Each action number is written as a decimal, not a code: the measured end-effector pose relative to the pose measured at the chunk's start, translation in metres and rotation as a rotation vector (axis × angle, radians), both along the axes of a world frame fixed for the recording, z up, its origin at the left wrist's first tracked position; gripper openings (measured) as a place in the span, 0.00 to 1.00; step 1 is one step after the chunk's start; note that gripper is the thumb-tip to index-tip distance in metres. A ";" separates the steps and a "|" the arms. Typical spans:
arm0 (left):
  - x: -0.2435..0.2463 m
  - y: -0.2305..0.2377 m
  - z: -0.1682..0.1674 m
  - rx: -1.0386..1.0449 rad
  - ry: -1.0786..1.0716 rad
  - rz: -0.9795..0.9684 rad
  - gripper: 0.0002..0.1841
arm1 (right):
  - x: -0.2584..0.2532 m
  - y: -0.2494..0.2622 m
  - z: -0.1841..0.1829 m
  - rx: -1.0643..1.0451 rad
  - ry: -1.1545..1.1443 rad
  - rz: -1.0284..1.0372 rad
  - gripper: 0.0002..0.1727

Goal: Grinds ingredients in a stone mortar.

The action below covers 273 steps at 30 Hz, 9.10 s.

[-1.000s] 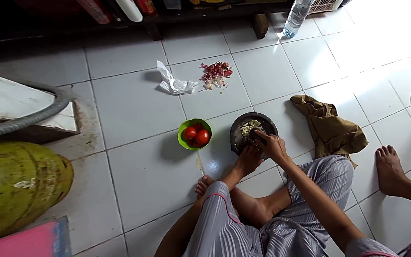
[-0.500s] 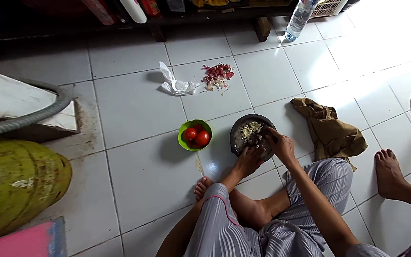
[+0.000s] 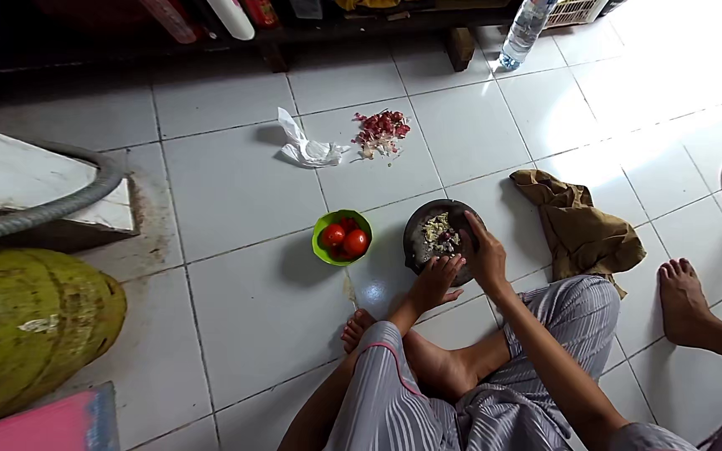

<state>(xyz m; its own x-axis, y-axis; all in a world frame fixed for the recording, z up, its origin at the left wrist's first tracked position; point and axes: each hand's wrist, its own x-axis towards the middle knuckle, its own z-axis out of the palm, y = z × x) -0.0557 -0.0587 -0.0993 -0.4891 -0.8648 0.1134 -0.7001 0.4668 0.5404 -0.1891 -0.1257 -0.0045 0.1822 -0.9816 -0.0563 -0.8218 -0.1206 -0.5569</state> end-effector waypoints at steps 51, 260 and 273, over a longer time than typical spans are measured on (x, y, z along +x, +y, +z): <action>-0.002 -0.004 0.020 0.199 -0.189 -0.060 0.29 | 0.010 -0.009 -0.003 0.418 0.332 0.196 0.29; 0.009 -0.002 0.010 0.031 -0.182 -0.149 0.21 | 0.007 -0.020 0.018 0.446 0.264 0.120 0.29; 0.008 0.005 -0.013 -0.271 -0.011 -0.087 0.17 | 0.006 -0.007 0.031 0.332 0.261 0.088 0.29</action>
